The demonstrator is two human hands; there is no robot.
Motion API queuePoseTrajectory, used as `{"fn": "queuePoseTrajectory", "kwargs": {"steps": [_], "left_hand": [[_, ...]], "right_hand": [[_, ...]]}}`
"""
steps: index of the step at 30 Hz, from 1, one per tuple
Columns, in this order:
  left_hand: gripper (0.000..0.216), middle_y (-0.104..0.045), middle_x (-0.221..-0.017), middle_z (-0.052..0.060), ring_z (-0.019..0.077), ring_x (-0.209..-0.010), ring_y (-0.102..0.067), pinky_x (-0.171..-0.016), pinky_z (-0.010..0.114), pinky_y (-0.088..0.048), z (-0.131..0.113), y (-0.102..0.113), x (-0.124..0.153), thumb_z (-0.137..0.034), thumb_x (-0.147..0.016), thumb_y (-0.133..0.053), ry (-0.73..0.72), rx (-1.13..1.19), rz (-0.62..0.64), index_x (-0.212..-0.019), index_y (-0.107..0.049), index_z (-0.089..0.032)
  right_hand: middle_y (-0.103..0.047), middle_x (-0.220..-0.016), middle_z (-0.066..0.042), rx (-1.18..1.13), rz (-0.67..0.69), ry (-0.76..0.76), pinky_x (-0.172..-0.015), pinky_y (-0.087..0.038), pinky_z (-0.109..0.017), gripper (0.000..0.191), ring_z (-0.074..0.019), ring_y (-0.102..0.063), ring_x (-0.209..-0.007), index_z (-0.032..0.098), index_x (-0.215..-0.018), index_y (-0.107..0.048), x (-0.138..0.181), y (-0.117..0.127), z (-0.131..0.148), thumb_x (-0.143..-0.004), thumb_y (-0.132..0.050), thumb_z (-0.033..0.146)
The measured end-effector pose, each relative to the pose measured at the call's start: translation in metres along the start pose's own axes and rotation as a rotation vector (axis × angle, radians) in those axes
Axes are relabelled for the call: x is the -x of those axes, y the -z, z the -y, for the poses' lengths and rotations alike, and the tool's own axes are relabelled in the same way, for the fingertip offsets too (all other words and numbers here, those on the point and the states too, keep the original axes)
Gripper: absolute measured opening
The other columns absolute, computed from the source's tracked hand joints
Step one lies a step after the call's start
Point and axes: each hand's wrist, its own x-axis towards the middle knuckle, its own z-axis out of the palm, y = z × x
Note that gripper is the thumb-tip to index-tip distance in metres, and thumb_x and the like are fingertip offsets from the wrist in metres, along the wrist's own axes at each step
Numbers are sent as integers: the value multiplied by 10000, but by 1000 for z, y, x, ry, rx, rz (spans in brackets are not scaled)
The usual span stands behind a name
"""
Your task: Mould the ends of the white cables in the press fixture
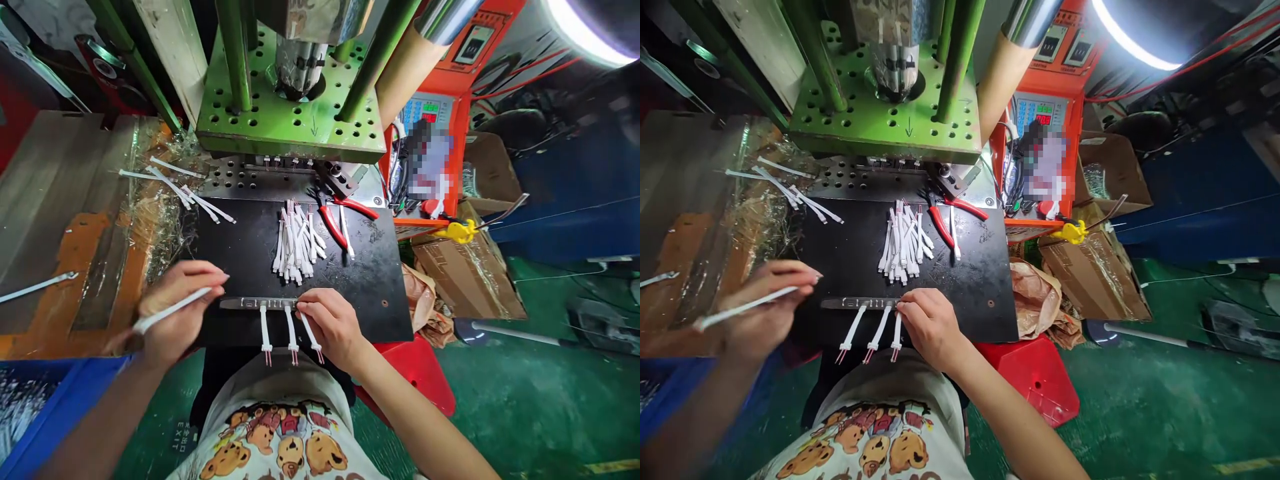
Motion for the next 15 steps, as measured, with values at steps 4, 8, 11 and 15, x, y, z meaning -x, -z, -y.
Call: {"fn": "queuePoseTrajectory", "kwargs": {"steps": [4, 8, 11, 15], "left_hand": [[256, -732, -1000, 24, 166, -941, -689, -865, 319, -569, 3, -6, 19, -56, -844, -686, -243, -150, 250, -1035, -694, -226], [212, -717, -1046, 61, 180, -987, -674, -870, 325, -547, 1, -8, 19, -79, -868, -663, -284, -211, 376, -1050, -666, -189], [202, -723, -1013, 71, 187, -959, -678, -866, 337, -527, 0, -7, 14, -82, -874, -654, -368, -265, 440, -1058, -651, -164], [190, -727, -981, 78, 196, -936, -679, -846, 347, -510, 2, -8, 12, -75, -866, -655, -441, -340, 443, -1042, -641, -145]], "right_hand": [[-683, -922, -84, -3, -2, 16, -767, -505, -332, 107, -186, -613, -861, 174, -984, -601, 0, -1, -1, -950, -522, 110], [-676, -923, -83, 16, -8, 34, -761, -498, -332, 113, -186, -604, -857, 177, -974, -594, 0, -1, -2, -944, -521, 96], [-674, -924, -83, 16, -21, 43, -755, -495, -334, 111, -186, -601, -856, 174, -965, -588, 0, -2, -3, -938, -525, 86], [-671, -932, -81, 14, -19, 40, -758, -493, -335, 108, -186, -593, -863, 178, -971, -582, 2, -4, -2, -940, -532, 87]]}}
